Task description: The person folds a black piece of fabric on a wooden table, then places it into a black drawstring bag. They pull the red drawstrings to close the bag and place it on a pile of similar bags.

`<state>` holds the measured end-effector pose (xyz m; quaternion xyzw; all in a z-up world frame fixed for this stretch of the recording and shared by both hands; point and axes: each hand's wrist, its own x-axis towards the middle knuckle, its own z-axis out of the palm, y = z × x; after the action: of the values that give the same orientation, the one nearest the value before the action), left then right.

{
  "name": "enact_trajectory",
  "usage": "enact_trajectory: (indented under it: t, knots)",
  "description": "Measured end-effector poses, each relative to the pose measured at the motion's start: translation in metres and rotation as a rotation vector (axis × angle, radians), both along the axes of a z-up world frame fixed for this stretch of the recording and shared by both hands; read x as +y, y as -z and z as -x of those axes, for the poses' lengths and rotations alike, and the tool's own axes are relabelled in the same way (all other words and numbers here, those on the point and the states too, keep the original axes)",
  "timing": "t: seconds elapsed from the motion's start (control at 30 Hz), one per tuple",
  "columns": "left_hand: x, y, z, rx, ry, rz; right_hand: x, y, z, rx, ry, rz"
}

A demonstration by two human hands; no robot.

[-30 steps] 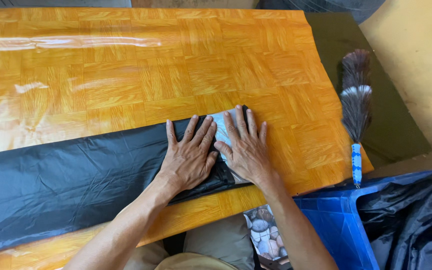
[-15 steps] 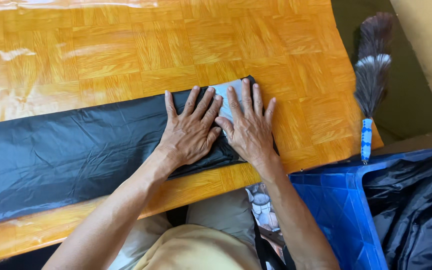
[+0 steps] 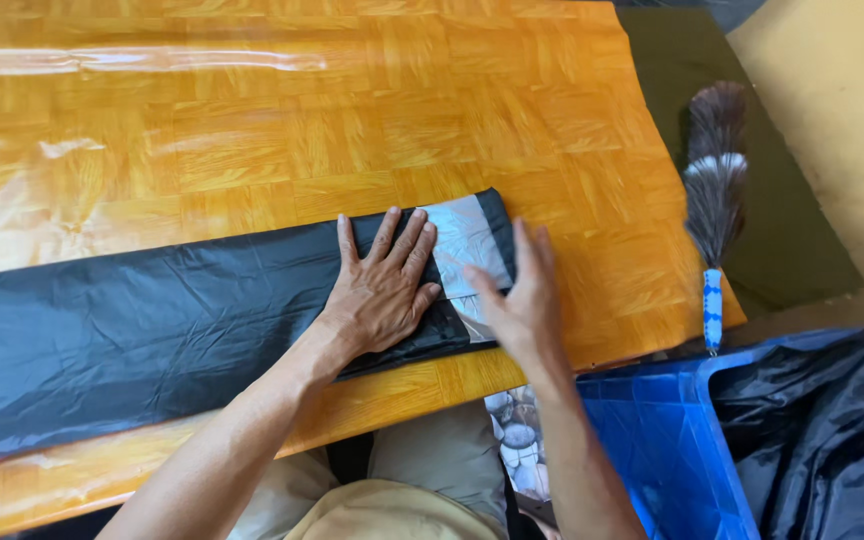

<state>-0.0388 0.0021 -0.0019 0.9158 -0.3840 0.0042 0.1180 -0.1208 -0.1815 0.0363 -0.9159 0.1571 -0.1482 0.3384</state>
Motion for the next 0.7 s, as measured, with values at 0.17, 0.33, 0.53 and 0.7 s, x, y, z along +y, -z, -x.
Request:
enact_trajectory:
  t: [0.17, 0.33, 0.53, 0.7]
  knots:
    - [0.001, -0.007, 0.004, 0.004, -0.009, 0.002, -0.072, 0.02, -0.022, 0.089, 0.001, -0.638]
    - [0.005, -0.013, 0.005, 0.05, -0.027, 0.006, -0.009, -0.008, 0.011, -0.046, 0.118, -1.048]
    - [0.001, -0.008, 0.004, 0.032, 0.024, 0.02, 0.065, 0.018, 0.033, -0.479, 0.508, -1.372]
    - [0.006, -0.016, 0.005, 0.042, 0.011, 0.005, 0.076, 0.04, 0.015, -0.438, 0.456, -0.704]
